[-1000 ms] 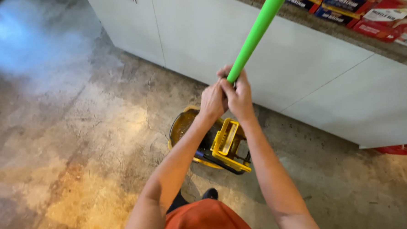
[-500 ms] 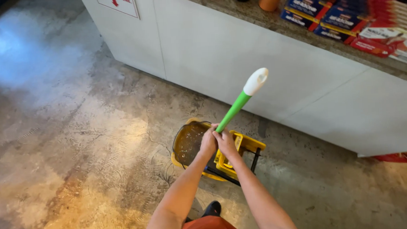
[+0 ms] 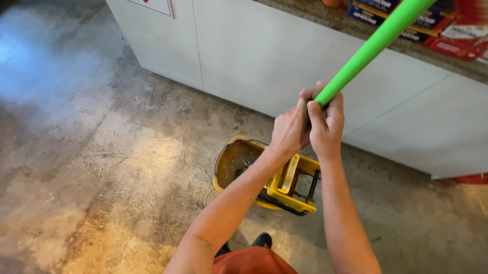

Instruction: The person mops a concrete floor in a retail store using a green-handled mop and a yellow bucket. They dip the mop into the bucket, wring it out using the built-in press, and then mop the floor between aisles of shoes and other merchandise.

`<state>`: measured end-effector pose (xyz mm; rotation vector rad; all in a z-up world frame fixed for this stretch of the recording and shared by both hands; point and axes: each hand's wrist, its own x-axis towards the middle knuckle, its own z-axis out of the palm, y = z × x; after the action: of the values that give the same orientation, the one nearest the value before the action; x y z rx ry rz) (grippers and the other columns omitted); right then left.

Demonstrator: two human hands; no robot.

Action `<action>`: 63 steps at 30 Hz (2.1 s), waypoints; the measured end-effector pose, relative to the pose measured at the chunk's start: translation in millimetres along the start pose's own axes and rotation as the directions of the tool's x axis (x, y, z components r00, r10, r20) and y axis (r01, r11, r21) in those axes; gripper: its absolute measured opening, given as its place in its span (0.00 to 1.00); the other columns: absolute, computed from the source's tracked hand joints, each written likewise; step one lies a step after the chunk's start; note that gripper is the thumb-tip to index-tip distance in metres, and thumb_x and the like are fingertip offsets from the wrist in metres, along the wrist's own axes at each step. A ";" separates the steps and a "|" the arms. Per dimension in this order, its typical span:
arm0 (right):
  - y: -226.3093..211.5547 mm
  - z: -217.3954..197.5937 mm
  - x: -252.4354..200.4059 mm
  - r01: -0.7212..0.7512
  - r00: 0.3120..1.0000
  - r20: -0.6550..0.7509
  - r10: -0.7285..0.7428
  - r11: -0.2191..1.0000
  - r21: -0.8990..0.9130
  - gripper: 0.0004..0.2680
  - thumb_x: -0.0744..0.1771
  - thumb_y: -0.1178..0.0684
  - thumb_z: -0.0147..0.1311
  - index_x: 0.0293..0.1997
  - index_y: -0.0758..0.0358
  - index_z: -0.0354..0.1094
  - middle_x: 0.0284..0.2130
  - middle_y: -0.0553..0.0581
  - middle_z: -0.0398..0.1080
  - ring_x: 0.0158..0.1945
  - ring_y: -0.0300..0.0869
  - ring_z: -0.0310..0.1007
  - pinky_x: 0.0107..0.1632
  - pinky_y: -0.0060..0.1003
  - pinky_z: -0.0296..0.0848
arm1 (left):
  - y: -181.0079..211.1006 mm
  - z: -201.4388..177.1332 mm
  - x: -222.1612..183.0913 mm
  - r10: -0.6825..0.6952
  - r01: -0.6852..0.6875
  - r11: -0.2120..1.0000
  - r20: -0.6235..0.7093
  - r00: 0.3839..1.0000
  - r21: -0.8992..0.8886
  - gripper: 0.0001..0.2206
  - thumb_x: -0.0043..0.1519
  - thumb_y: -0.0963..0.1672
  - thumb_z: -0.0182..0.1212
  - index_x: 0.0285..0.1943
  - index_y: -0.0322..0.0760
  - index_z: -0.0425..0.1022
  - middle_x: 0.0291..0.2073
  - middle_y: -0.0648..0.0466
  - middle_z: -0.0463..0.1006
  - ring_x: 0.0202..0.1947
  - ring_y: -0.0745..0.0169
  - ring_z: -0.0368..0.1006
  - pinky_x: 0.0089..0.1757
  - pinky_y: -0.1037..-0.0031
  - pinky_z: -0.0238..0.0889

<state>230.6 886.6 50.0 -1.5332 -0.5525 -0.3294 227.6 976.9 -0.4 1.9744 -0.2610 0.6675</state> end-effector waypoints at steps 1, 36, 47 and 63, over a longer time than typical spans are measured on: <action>4.1 -0.1 0.7 -0.012 1.000 -0.012 0.012 1.000 -0.004 0.08 0.72 0.61 0.50 0.58 0.67 0.61 0.47 0.56 0.72 0.54 0.41 0.72 0.63 0.38 0.70 | -6.1 -0.1 1.2 -0.005 0.005 1.000 0.016 1.000 -0.005 0.27 0.62 0.46 0.59 0.67 0.28 0.57 0.35 0.42 0.78 0.35 0.37 0.76 0.33 0.52 0.68; -24.2 -42.4 0.2 0.130 0.989 0.087 -0.120 0.984 -0.122 0.12 0.69 0.55 0.68 0.54 0.65 0.66 0.49 0.55 0.75 0.54 0.39 0.78 0.62 0.35 0.80 | 16.9 5.2 5.9 0.023 -0.030 0.996 0.078 0.997 0.089 0.33 0.60 0.42 0.65 0.75 0.39 0.56 0.38 0.46 0.81 0.36 0.44 0.81 0.38 0.58 0.73; 144.1 -39.5 -97.0 -0.122 0.964 0.183 0.192 0.934 -0.336 0.15 0.67 0.67 0.56 0.60 0.68 0.65 0.51 0.63 0.75 0.54 0.49 0.77 0.57 0.38 0.75 | -125.1 81.5 -108.9 -0.292 0.283 0.953 0.076 0.954 0.111 0.14 0.60 0.40 0.61 0.55 0.37 0.74 0.43 0.41 0.76 0.45 0.36 0.75 0.44 0.56 0.70; -49.2 -58.3 12.9 0.236 0.972 0.070 -0.226 0.942 -0.238 0.13 0.71 0.49 0.63 0.54 0.66 0.67 0.44 0.55 0.74 0.50 0.41 0.76 0.58 0.39 0.78 | 74.6 -8.3 9.5 0.088 -0.080 0.983 -0.039 0.995 0.164 0.27 0.56 0.38 0.61 0.66 0.33 0.60 0.35 0.44 0.78 0.39 0.40 0.77 0.38 0.54 0.69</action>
<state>223.0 829.3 101.3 -1.7192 -0.7495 -0.5652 199.0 949.2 63.9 2.1098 -0.2703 0.8093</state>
